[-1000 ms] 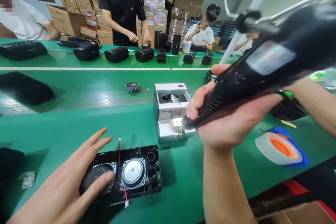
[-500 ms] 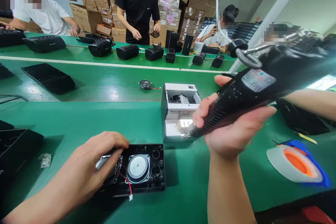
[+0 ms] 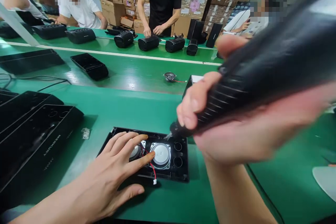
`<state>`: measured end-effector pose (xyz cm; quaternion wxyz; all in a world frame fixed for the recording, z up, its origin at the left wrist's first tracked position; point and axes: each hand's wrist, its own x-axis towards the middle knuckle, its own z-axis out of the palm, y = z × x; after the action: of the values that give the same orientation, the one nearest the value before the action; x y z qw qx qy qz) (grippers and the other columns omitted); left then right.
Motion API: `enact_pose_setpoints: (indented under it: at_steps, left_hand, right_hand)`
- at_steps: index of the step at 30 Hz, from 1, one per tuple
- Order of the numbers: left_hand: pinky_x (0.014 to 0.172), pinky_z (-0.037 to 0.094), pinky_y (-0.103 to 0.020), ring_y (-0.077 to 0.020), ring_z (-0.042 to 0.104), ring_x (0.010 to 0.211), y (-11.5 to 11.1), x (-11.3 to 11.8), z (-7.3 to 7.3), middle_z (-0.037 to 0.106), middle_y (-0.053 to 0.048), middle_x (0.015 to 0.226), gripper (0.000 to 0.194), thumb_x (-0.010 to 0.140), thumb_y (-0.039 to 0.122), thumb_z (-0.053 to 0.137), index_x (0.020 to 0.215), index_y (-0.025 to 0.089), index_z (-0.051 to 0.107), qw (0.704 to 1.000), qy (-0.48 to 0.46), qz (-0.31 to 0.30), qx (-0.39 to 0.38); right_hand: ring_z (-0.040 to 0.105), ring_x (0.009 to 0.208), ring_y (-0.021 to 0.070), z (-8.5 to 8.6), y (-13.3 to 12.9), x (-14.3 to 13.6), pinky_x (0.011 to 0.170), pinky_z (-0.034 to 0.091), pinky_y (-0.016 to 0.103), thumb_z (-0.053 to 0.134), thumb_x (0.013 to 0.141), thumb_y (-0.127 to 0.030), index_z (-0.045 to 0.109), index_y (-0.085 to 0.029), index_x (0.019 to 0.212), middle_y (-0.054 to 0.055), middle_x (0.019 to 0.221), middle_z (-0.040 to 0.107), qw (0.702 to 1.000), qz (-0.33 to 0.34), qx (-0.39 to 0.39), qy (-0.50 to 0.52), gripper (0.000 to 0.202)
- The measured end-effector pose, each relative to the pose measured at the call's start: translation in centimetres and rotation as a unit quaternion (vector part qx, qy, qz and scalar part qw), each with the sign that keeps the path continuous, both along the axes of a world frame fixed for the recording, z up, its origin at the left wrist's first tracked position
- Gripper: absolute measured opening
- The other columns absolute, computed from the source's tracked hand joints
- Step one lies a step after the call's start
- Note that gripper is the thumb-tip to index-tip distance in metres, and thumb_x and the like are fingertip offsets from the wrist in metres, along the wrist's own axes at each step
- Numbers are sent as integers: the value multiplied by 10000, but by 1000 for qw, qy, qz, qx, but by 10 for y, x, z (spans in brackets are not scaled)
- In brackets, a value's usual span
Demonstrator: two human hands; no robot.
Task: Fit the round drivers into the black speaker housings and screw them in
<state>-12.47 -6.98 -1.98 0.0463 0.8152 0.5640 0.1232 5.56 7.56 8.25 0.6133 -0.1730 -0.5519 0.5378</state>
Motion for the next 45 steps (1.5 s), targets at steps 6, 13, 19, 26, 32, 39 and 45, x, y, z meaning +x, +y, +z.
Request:
enact_pose_setpoints:
  at_steps: [6, 13, 19, 26, 32, 39, 45]
  left_hand:
    - [1199, 281, -732, -437, 355, 1497, 1, 1, -10, 375, -140, 1639, 453, 1003, 487, 634, 1442, 385, 581, 999, 1, 43, 21]
    - [1223, 231, -727, -440, 313, 1536, 6, 1, -4, 331, -150, 1674, 463, 985, 511, 658, 1430, 402, 590, 998, -10, 59, -11]
    - [1196, 260, -745, -441, 332, 1526, 8, 2, 1, 351, -148, 1673, 441, 983, 509, 659, 1403, 385, 614, 998, -12, 56, -23]
    - [1179, 276, -760, -451, 344, 1517, 7, 2, -1, 373, -173, 1658, 448, 980, 498, 667, 1405, 361, 625, 999, -13, 51, -14]
    - [1181, 276, -759, -460, 352, 1509, 6, 1, 0, 378, -173, 1654, 452, 978, 494, 672, 1405, 353, 636, 999, -18, 46, -15]
    - [1182, 274, -758, -465, 356, 1504, 8, 1, -1, 368, -179, 1659, 464, 974, 496, 675, 1412, 348, 636, 999, -12, 46, -13]
    - [1172, 276, -767, -468, 361, 1498, 8, 1, -1, 372, -188, 1650, 474, 971, 496, 678, 1418, 345, 630, 999, -13, 44, -13]
  right_hand:
    - [437, 386, 125, -34, 0, -52, 327, 346, 246, 666, 903, -760, 675, -216, 1104, -45, 583, 561, 991, 127, -3, 41, 580]
    - [428, 373, 127, -56, 6, -61, 336, 345, 239, 546, 960, -775, 661, -193, 1106, -45, 573, 534, 990, 133, 7, 35, 611]
    - [413, 358, 126, -58, 8, -64, 322, 328, 236, 581, 937, -765, 651, -191, 1091, -51, 559, 527, 992, 126, 6, 28, 599]
    - [406, 356, 133, -63, 7, -65, 332, 342, 247, 560, 945, -755, 665, -206, 1070, -51, 551, 520, 991, 131, 0, 10, 572]
    - [403, 351, 136, -65, 9, -66, 323, 337, 250, 564, 939, -754, 666, -207, 1071, -49, 548, 524, 991, 135, -5, 8, 571]
    - [407, 353, 135, -67, 8, -66, 322, 338, 255, 567, 944, -749, 658, -198, 1069, -49, 553, 525, 991, 132, -5, 6, 572]
    - [406, 341, 125, -64, 9, -66, 308, 329, 244, 630, 911, -761, 667, -185, 1068, -52, 546, 533, 990, 138, -4, 23, 598]
